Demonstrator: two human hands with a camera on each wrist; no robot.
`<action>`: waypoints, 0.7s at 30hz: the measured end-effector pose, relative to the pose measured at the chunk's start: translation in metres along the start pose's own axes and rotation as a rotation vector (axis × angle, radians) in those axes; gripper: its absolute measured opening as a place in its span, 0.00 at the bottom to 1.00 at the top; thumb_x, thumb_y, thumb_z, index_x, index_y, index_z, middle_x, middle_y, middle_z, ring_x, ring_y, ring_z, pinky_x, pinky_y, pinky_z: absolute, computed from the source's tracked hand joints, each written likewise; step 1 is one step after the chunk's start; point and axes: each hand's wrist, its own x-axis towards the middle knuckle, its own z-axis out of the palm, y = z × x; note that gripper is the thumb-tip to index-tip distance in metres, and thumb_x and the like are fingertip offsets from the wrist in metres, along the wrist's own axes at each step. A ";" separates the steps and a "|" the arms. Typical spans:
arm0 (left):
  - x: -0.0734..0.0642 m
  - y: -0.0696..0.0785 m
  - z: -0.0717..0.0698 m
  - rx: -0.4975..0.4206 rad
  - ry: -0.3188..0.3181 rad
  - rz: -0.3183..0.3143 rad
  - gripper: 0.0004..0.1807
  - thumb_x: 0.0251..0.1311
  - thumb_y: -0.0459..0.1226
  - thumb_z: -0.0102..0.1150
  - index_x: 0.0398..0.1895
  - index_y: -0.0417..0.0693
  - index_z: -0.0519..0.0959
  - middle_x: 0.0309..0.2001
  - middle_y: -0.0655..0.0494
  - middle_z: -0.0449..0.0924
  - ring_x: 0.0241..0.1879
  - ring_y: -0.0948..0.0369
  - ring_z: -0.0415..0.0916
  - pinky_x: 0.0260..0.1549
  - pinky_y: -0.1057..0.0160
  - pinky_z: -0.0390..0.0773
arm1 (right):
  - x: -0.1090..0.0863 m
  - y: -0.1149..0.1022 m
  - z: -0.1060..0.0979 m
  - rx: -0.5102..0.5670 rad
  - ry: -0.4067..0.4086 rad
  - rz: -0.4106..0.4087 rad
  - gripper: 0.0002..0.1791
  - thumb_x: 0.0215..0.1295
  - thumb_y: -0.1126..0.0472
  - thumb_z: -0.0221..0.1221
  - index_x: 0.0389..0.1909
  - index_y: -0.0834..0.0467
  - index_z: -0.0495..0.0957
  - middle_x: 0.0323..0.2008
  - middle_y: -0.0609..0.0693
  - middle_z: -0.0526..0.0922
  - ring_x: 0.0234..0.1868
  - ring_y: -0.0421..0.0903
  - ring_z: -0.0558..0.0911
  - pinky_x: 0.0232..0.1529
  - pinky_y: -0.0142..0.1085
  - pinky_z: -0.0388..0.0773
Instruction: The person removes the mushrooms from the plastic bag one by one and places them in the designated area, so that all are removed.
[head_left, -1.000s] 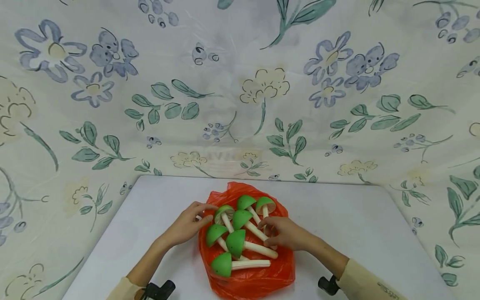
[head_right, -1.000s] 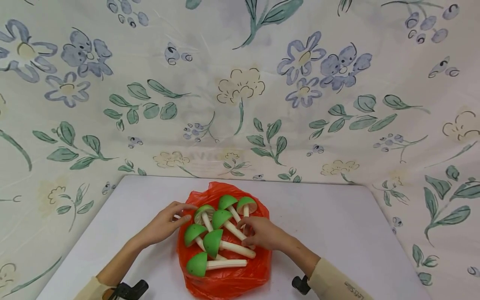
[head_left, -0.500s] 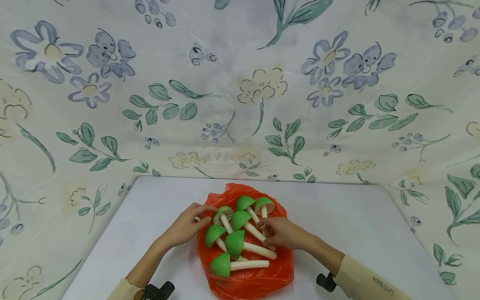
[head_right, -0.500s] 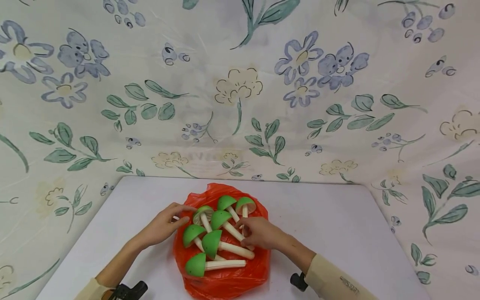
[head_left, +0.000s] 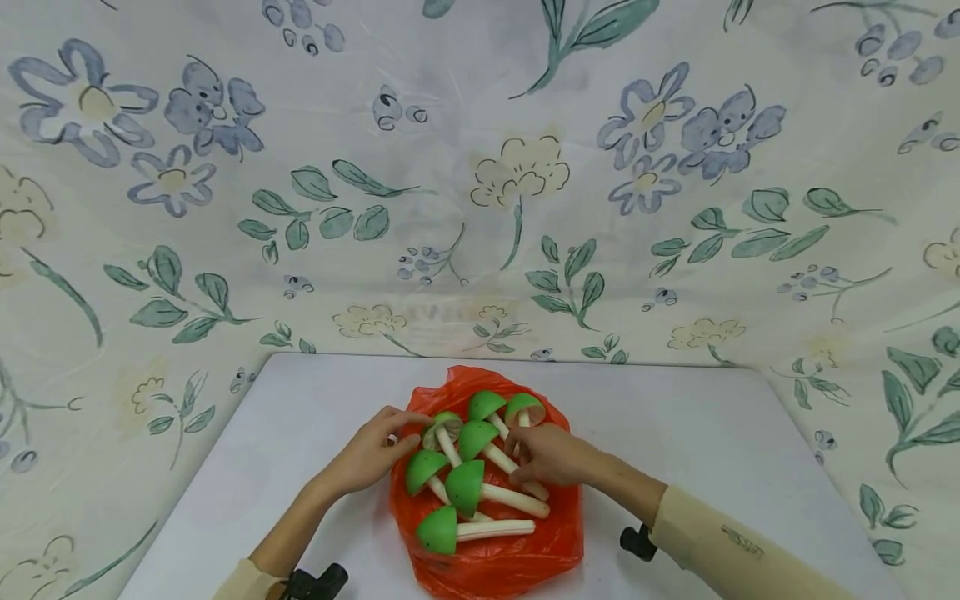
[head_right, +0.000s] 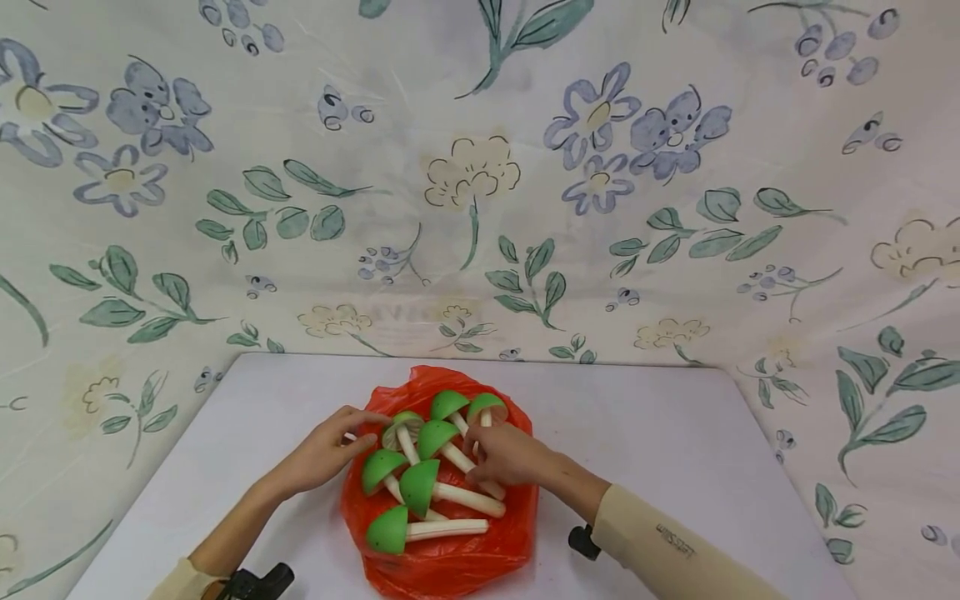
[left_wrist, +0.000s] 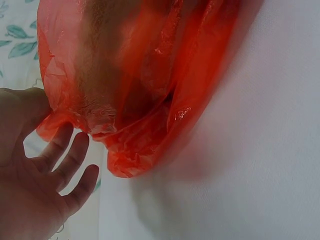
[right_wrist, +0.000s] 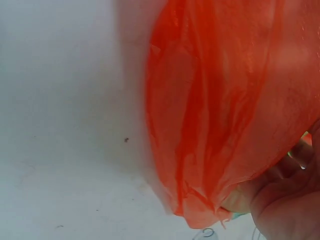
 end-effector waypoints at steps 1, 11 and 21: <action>0.000 0.000 0.000 0.000 -0.001 -0.002 0.15 0.71 0.36 0.57 0.58 0.55 0.81 0.46 0.51 0.73 0.41 0.57 0.70 0.38 0.60 0.75 | 0.002 -0.001 0.000 -0.010 -0.003 0.000 0.17 0.61 0.55 0.70 0.48 0.52 0.78 0.27 0.39 0.77 0.30 0.37 0.76 0.33 0.31 0.75; -0.001 -0.001 -0.001 0.004 -0.008 -0.001 0.15 0.71 0.36 0.56 0.58 0.54 0.81 0.45 0.52 0.73 0.41 0.58 0.71 0.37 0.61 0.74 | 0.004 -0.003 -0.001 -0.018 0.000 -0.019 0.16 0.62 0.59 0.69 0.49 0.55 0.79 0.29 0.40 0.78 0.32 0.37 0.76 0.35 0.31 0.75; 0.000 0.000 -0.002 0.006 -0.005 0.000 0.15 0.71 0.34 0.56 0.58 0.54 0.81 0.46 0.52 0.73 0.42 0.57 0.70 0.38 0.61 0.75 | 0.001 -0.002 -0.005 0.051 0.020 -0.022 0.17 0.62 0.60 0.68 0.51 0.54 0.79 0.37 0.41 0.82 0.36 0.36 0.78 0.40 0.32 0.77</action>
